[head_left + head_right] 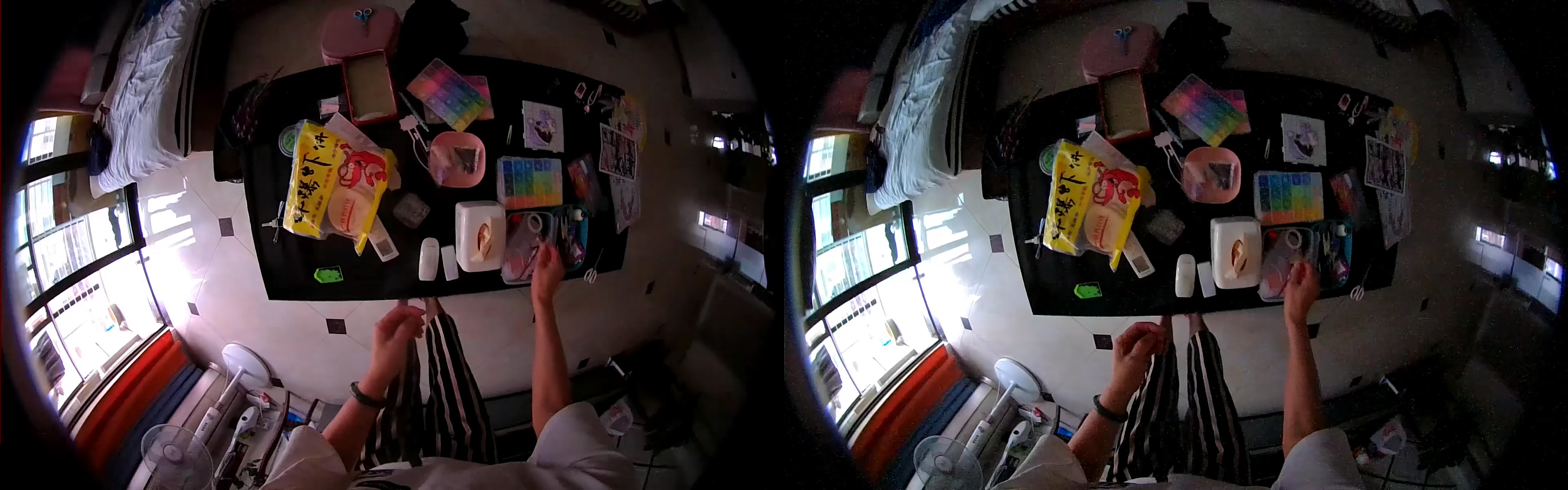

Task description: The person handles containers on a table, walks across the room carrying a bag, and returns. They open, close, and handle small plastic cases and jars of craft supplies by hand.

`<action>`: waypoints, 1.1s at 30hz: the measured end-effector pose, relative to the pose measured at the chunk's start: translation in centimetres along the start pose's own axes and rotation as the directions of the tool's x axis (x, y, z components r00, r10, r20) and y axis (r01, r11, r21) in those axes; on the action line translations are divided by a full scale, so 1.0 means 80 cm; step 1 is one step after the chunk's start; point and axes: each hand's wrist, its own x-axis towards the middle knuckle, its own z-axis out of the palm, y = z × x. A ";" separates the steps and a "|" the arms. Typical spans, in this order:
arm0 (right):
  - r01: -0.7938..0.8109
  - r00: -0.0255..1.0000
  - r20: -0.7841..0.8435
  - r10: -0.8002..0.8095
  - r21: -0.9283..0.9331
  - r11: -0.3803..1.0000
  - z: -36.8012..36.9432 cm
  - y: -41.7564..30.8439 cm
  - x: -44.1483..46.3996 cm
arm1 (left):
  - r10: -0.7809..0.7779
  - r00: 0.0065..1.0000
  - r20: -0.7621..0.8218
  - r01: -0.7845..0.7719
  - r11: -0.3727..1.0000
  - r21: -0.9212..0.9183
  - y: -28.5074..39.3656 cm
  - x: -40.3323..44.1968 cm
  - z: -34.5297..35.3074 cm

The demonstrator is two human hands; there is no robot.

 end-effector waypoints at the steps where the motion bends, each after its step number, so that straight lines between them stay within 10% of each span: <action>1: -0.012 0.998 0.055 0.014 -0.037 0.999 0.005 -0.020 0.011 | 0.009 1.000 0.000 -0.009 1.000 0.018 -0.002 0.000 0.004; 7: -0.017 0.935 0.342 -0.094 0.308 0.951 0.185 -0.186 0.073 | 0.088 0.996 -0.023 -0.083 0.983 0.161 0.046 0.013 -0.054; 10: 0.389 0.862 0.365 -0.353 -0.030 0.921 0.291 -0.206 0.126 | 0.120 0.990 -0.070 -0.106 0.978 0.178 0.064 0.017 -0.073; 17: 0.316 0.855 0.365 -0.368 0.197 0.928 0.417 -0.287 0.186 | 0.168 0.979 -0.116 -0.141 0.966 0.215 0.057 0.037 -0.132; 33: 0.419 0.841 0.428 -0.330 -0.131 0.899 0.506 -0.284 0.220 | 0.119 0.982 -0.147 -0.101 0.986 0.130 0.059 0.038 -0.178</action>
